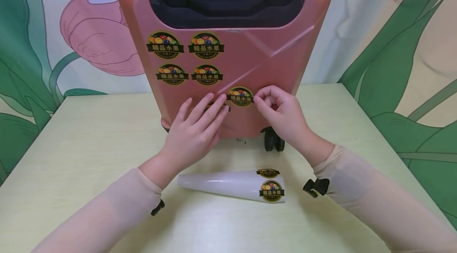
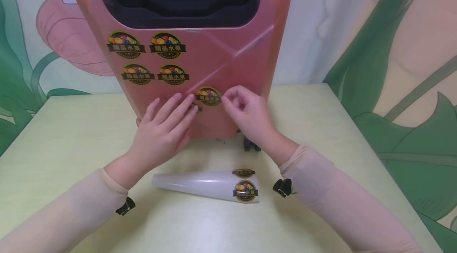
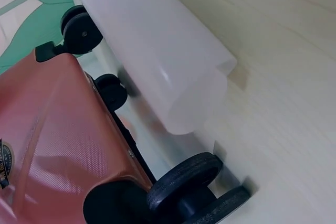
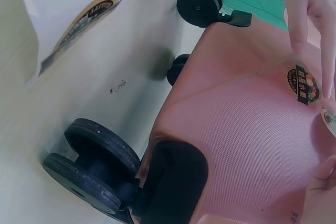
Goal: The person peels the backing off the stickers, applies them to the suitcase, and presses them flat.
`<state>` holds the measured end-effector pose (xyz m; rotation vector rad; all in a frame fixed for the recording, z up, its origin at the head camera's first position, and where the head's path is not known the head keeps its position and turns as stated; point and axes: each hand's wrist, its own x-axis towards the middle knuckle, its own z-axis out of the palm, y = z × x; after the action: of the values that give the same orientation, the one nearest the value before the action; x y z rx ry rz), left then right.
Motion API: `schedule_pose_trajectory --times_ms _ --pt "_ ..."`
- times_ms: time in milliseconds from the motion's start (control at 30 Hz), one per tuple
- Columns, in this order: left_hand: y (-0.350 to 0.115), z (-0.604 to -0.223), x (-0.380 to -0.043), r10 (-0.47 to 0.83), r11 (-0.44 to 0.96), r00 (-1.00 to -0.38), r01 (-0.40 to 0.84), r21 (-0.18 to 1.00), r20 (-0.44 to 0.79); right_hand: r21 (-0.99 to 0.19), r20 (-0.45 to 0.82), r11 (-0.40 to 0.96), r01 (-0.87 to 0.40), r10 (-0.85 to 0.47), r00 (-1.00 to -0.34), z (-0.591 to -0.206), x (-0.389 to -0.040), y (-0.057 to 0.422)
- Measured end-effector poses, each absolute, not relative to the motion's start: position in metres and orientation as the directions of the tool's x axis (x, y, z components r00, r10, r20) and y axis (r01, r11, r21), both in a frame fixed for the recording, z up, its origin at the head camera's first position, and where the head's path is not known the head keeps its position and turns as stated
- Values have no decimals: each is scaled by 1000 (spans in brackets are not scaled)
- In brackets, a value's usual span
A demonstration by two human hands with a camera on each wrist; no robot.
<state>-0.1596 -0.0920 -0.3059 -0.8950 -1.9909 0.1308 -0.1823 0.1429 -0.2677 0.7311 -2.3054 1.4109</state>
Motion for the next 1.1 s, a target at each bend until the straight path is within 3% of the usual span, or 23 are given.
schedule_pose_trajectory --times_ms 333,733,1100 --pt "-91 -307 -164 621 763 -375 489 -423 688 -714 554 369 -595 -223 -802 -268 -183 142" --pt "-90 -302 -171 567 802 -367 451 -392 738 -708 576 353 -611 -210 -790 -270 -184 141" --pt "-94 -304 -174 571 798 -342 445 -406 747 -417 745 551 -723 -249 -619 -269 -185 142"
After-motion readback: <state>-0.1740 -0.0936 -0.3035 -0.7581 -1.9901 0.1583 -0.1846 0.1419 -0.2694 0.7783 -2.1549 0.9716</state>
